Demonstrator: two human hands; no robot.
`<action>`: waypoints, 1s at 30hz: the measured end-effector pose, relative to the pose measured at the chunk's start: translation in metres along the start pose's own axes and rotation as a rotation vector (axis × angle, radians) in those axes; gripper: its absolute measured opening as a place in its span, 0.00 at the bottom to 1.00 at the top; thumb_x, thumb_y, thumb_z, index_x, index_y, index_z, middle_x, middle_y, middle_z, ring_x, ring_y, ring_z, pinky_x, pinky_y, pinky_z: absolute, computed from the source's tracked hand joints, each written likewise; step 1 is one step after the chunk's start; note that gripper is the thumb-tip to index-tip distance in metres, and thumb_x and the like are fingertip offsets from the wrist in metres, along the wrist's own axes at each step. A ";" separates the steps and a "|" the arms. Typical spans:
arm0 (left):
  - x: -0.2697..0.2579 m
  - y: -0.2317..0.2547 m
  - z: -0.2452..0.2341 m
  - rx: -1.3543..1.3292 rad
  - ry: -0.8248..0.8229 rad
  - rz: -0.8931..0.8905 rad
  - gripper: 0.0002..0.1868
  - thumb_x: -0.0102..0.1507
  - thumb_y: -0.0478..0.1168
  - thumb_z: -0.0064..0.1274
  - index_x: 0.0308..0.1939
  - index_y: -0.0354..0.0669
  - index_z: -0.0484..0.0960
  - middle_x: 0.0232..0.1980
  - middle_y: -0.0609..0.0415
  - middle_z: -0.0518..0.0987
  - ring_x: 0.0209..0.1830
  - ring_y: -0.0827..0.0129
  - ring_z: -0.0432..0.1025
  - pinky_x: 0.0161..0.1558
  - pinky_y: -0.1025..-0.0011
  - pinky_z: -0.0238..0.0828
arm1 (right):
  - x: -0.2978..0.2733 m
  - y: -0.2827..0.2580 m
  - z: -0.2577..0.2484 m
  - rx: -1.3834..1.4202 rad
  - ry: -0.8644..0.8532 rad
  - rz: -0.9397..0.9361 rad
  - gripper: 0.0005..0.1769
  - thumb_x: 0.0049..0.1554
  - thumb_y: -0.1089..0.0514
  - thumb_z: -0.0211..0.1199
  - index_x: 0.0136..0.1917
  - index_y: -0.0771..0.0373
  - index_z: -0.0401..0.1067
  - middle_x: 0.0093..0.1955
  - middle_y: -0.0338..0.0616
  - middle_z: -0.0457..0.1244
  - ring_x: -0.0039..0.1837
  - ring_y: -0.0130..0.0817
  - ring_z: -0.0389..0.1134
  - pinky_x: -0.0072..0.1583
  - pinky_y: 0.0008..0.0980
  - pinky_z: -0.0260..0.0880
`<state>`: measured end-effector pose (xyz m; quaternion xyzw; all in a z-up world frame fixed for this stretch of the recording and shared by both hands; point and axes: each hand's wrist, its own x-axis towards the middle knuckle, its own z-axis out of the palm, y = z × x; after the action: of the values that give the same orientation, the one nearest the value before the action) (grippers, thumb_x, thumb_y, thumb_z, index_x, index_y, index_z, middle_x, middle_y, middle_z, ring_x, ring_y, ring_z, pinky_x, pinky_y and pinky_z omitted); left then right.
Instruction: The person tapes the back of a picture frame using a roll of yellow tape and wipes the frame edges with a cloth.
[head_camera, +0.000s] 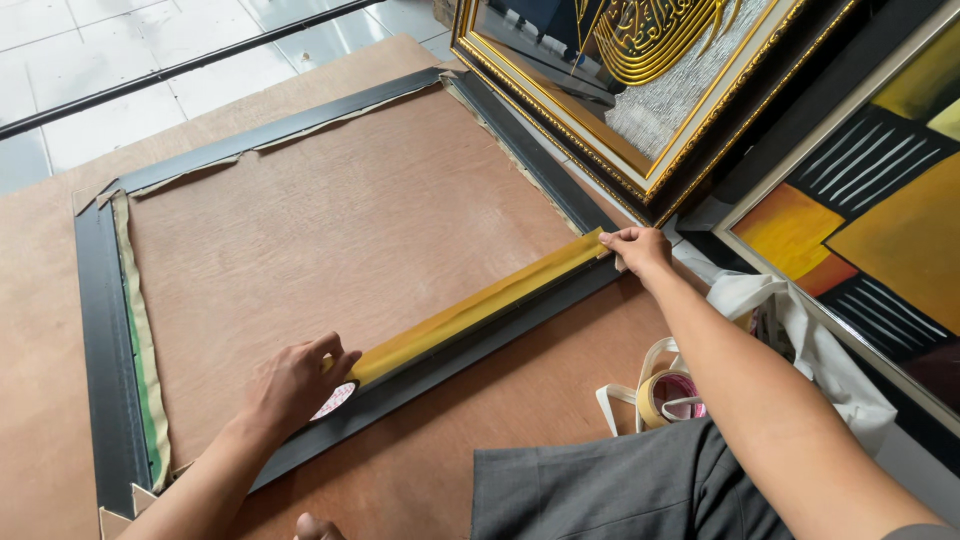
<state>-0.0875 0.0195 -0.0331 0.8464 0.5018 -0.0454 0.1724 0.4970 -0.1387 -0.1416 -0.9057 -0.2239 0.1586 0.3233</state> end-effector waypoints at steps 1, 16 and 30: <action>-0.001 0.002 -0.003 0.000 0.001 0.000 0.19 0.70 0.70 0.49 0.44 0.68 0.82 0.46 0.55 0.90 0.59 0.51 0.84 0.58 0.52 0.81 | 0.001 0.000 0.000 0.000 0.001 -0.001 0.18 0.57 0.27 0.77 0.53 0.35 0.89 0.48 0.36 0.78 0.59 0.45 0.79 0.59 0.33 0.74; -0.010 0.017 -0.017 -0.032 -0.024 -0.025 0.22 0.70 0.71 0.50 0.44 0.66 0.86 0.45 0.49 0.91 0.58 0.47 0.84 0.57 0.52 0.80 | -0.002 0.023 0.009 0.088 0.168 -0.073 0.32 0.55 0.34 0.86 0.66 0.46 0.78 0.64 0.41 0.66 0.72 0.47 0.71 0.70 0.45 0.70; -0.001 0.009 -0.003 0.000 -0.032 0.001 0.25 0.71 0.74 0.43 0.45 0.66 0.83 0.50 0.56 0.90 0.60 0.50 0.83 0.56 0.55 0.81 | -0.021 0.017 0.024 -0.365 0.096 -0.357 0.32 0.69 0.46 0.45 0.80 0.19 0.71 0.95 0.23 0.48 0.93 0.42 0.44 0.77 0.76 0.55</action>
<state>-0.0809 0.0156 -0.0275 0.8459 0.4984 -0.0589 0.1806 0.4735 -0.1489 -0.1677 -0.9017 -0.3893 0.0127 0.1878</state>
